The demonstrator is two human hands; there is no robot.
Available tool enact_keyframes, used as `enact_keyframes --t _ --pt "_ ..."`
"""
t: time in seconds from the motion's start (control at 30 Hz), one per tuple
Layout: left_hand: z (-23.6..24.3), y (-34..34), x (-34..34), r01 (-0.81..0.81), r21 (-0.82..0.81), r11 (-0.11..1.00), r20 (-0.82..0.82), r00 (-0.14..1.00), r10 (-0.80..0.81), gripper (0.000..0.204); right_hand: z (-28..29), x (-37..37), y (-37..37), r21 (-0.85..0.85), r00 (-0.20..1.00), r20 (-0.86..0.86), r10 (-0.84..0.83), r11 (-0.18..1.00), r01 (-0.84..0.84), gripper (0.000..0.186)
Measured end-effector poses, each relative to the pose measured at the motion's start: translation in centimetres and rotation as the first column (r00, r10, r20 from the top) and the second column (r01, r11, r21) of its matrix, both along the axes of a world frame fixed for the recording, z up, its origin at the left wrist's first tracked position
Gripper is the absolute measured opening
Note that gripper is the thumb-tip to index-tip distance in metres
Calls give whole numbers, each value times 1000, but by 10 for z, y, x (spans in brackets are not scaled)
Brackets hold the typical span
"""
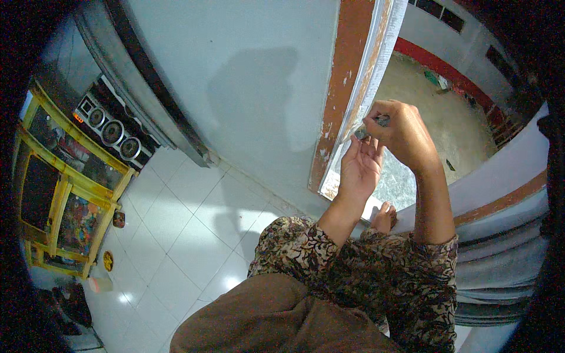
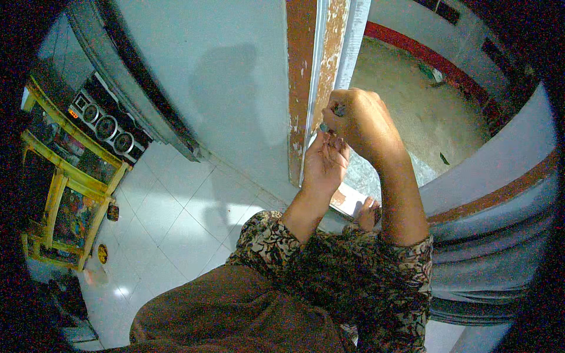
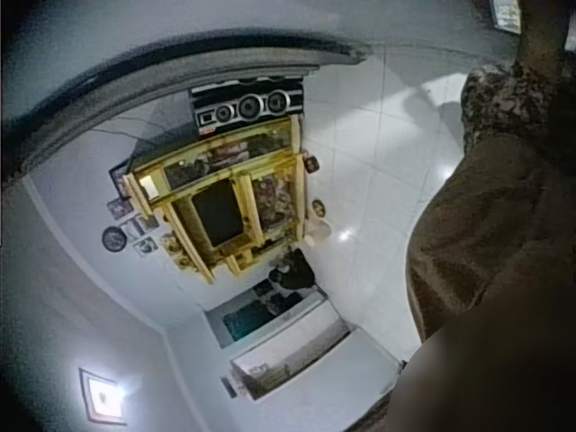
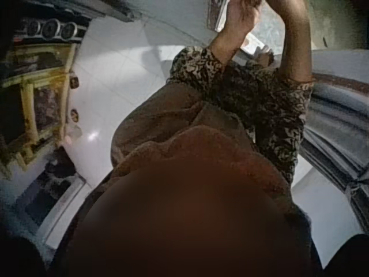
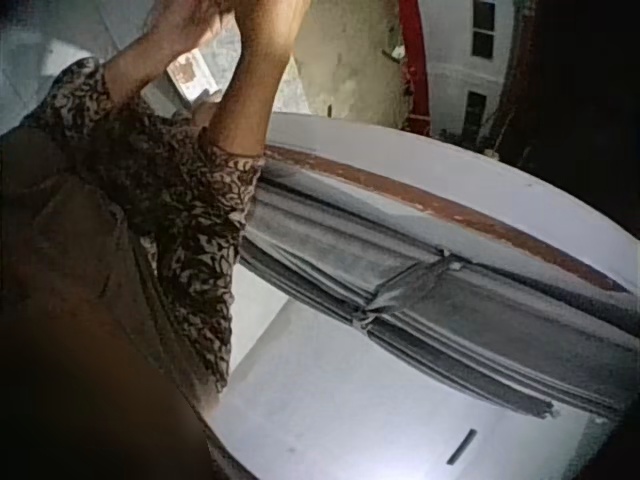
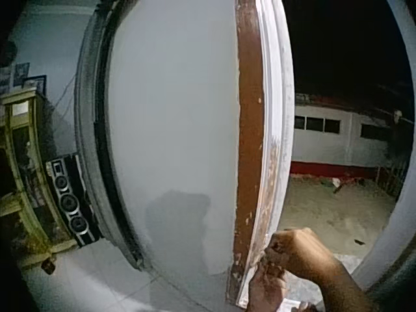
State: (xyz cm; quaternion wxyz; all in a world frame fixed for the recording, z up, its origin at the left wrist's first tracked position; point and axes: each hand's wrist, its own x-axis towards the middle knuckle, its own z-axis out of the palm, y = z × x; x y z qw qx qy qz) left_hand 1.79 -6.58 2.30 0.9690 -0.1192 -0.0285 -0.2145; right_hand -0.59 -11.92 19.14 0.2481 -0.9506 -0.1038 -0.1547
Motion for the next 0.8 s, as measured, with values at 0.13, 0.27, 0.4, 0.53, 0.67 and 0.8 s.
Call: enact_keyframes --t 0.13,0.27,0.4,0.53,0.67,0.8 --pt "1 -4 -1 -59 35 998 119 991 55 30 -2 -1 -6 55 1000 -2 -29 998 29 17" --pt "8 -3 -1 -68 128 989 -20 997 71 32 -3 -2 -4 79 1000 -11 -21 997 22 15" --pt "14 0 -7 -95 93 991 104 991 85 30 -1 -8 -4 135 998 -55 -34 990 41 15" --pt "18 -3 -7 -114 76 991 125 987 104 32 2 -10 -7 121 998 -9 -65 991 66 15" --pt "18 -4 -6 -109 83 991 96 990 101 32 0 -9 -6 56 998 44 -45 998 42 14" --pt "17 -3 -6 -127 53 991 131 984 119 32 0 -7 -4 64 996 79 -33 998 28 14"
